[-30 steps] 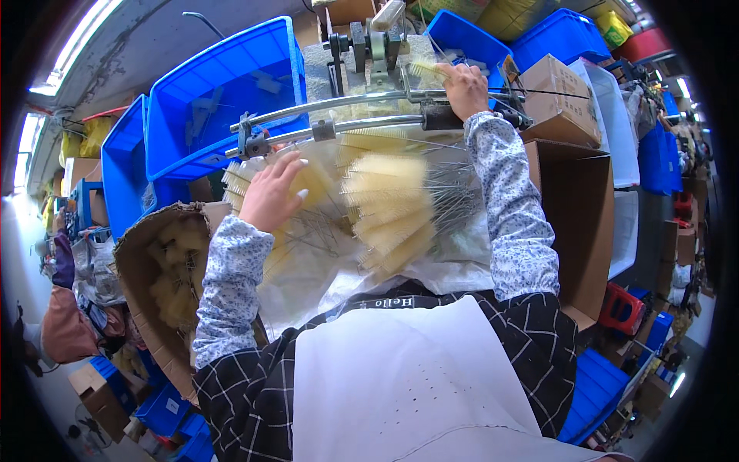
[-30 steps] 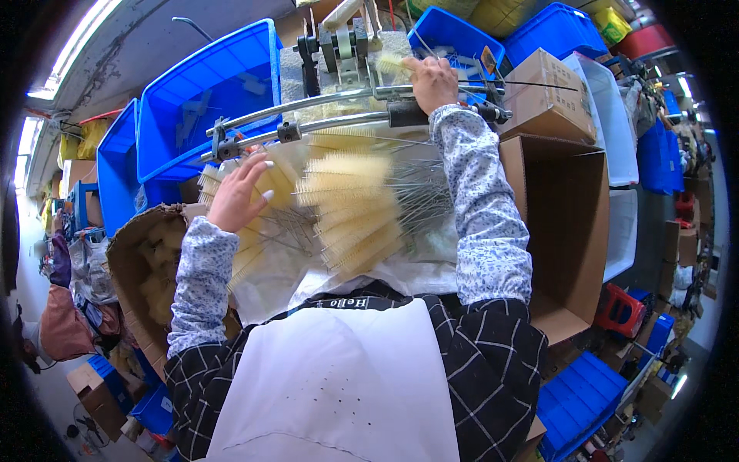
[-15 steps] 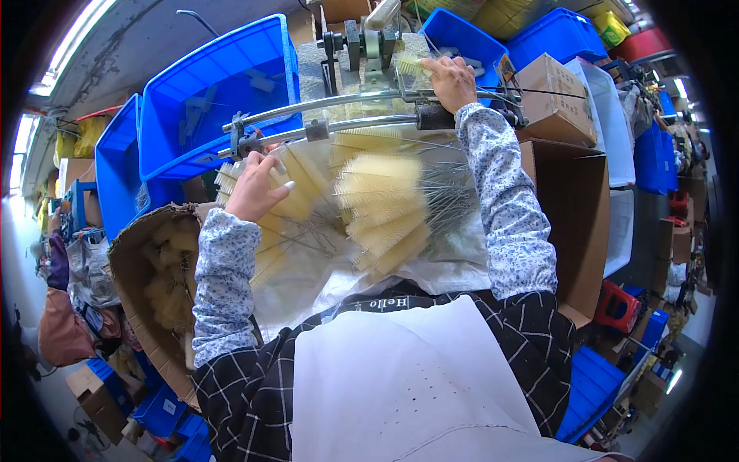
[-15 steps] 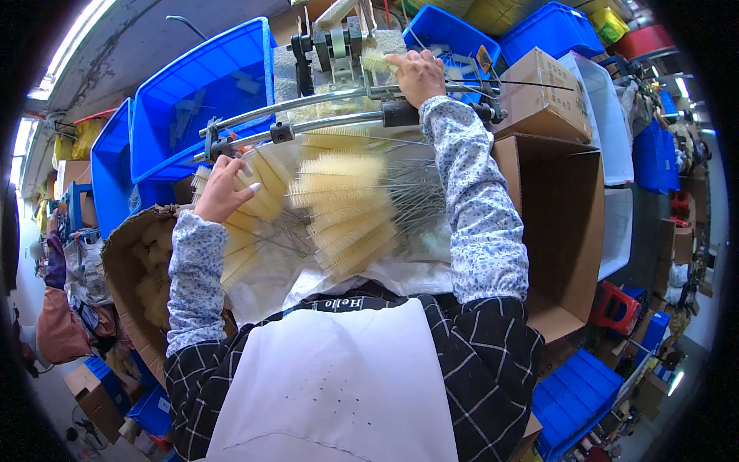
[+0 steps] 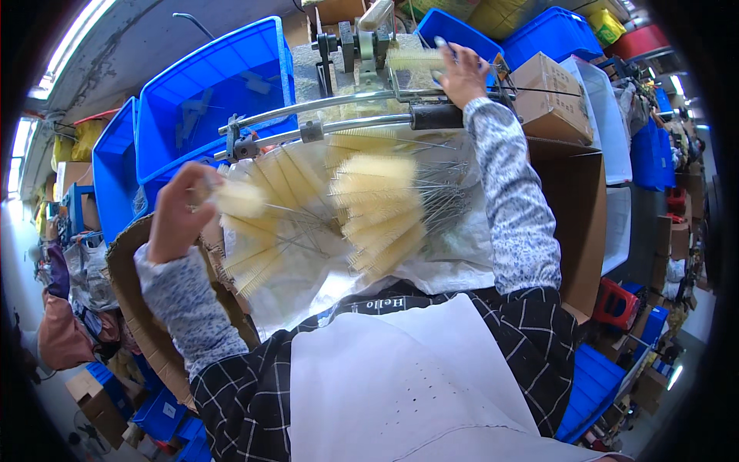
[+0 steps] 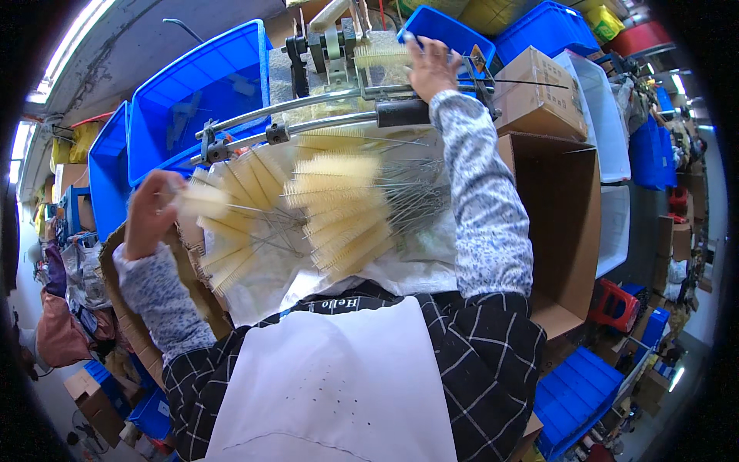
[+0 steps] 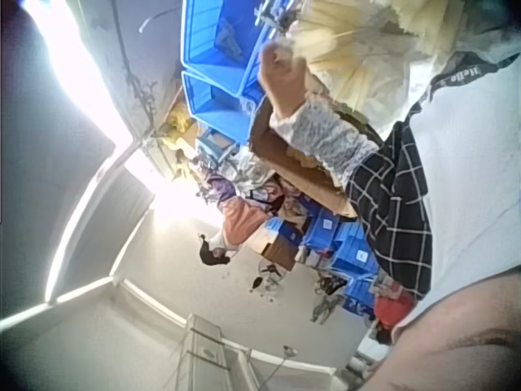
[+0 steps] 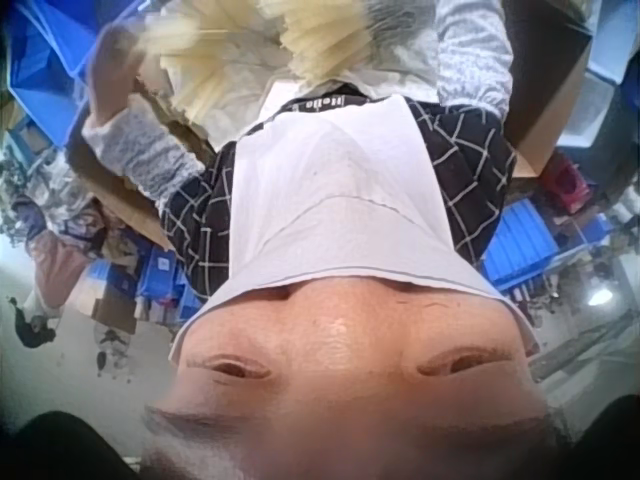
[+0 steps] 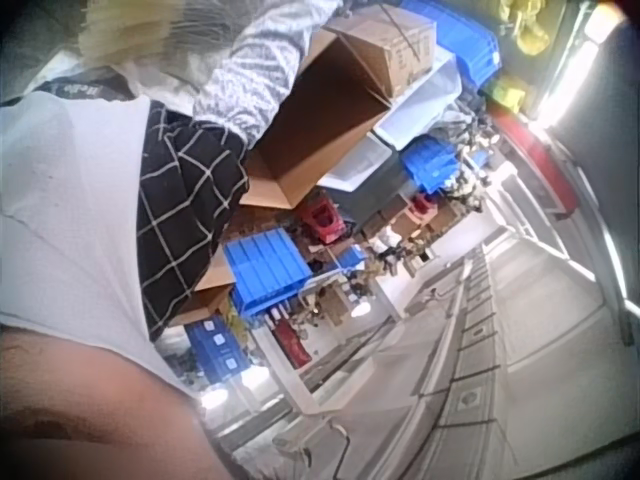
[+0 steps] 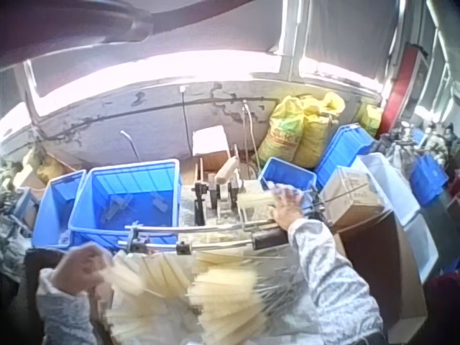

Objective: Assembling industrial brushes using a fixture and packing them into a cardboard box.

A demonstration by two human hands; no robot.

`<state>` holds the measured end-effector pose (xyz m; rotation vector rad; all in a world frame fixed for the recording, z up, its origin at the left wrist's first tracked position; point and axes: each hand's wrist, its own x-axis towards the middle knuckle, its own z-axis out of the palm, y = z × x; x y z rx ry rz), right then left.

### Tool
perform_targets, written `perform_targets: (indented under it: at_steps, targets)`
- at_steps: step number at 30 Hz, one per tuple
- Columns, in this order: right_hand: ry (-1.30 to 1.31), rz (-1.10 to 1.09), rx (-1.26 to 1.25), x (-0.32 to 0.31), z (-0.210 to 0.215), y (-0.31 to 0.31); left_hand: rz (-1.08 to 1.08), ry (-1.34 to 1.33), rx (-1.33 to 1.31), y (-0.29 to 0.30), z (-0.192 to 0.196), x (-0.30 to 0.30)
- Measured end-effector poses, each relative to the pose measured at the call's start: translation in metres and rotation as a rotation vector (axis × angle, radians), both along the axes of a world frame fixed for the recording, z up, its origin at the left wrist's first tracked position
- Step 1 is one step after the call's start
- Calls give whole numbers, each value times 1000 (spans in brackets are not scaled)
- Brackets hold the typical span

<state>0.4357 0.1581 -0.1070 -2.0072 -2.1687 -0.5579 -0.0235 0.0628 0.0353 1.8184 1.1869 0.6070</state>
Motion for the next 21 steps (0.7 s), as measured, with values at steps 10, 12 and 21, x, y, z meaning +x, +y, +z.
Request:
perform_targets:
  at_steps: [10, 12, 21]
  targets:
    - [495, -148, 12, 3, -10, -8, 482, -549, 441, -4, 33, -58]
    - [481, -125, 27, -15, -10, -6, 387, -768, 487, -2, 33, -61]
    - [405, -148, 3, -101, -6, 4, 288, -858, 336, 18, 30, -12]
